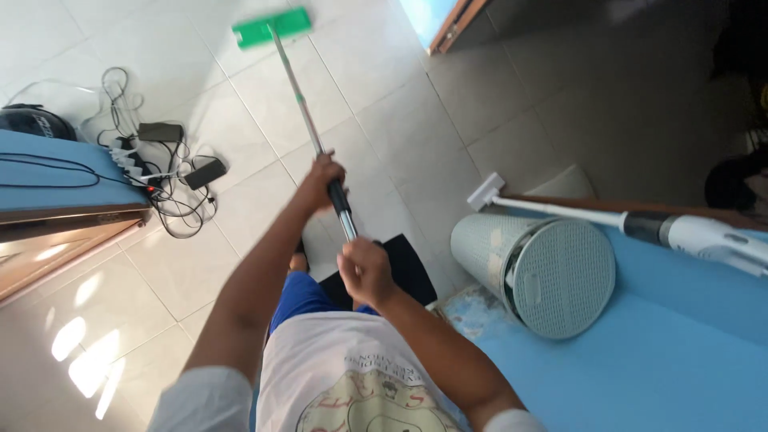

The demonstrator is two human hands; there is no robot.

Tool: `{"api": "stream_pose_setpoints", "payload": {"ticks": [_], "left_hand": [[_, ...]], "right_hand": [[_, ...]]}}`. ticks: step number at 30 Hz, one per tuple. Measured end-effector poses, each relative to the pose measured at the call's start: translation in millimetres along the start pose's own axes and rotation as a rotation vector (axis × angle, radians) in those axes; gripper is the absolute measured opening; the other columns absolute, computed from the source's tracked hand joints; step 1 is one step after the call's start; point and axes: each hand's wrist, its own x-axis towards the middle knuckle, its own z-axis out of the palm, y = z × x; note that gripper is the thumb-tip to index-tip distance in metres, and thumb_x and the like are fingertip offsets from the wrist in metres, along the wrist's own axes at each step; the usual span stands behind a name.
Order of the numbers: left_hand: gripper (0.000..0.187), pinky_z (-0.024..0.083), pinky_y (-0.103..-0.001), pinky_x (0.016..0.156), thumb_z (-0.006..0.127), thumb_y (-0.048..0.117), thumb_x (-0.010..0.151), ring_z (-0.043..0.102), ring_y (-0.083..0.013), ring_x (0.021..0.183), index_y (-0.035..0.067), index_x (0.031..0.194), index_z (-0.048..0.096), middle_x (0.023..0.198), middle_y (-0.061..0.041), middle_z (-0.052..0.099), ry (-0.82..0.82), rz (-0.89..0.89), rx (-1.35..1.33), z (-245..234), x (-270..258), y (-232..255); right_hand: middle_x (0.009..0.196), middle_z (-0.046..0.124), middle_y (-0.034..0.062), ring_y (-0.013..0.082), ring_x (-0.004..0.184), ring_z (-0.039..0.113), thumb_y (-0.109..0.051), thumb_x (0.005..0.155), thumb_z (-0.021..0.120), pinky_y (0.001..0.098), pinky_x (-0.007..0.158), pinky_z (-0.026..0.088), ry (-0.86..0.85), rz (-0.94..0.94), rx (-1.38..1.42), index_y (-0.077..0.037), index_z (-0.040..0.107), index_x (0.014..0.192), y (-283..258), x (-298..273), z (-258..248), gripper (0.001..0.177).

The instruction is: Mopping the tiled floor of a room with a green flat mop.

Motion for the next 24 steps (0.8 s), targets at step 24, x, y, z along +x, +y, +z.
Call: {"api": "stream_pose_setpoints", "payload": {"ticks": [24], "left_hand": [[0.021, 0.020, -0.084, 0.106, 0.069, 0.007, 0.080, 0.044, -0.0374, 0.140, 0.017, 0.098, 0.066, 0.117, -0.007, 0.063, -0.271, 0.093, 0.228, -18.2, 84.1, -59.0]], "right_hand": [[0.064, 0.056, -0.0005, 0.0077, 0.056, 0.049, -0.015, 0.101, 0.055, 0.0272, 0.051, 0.039, 0.492, 0.579, 0.067, -0.002, 0.062, 0.075, -3.2, 59.4, 103.2, 0.030]]}}
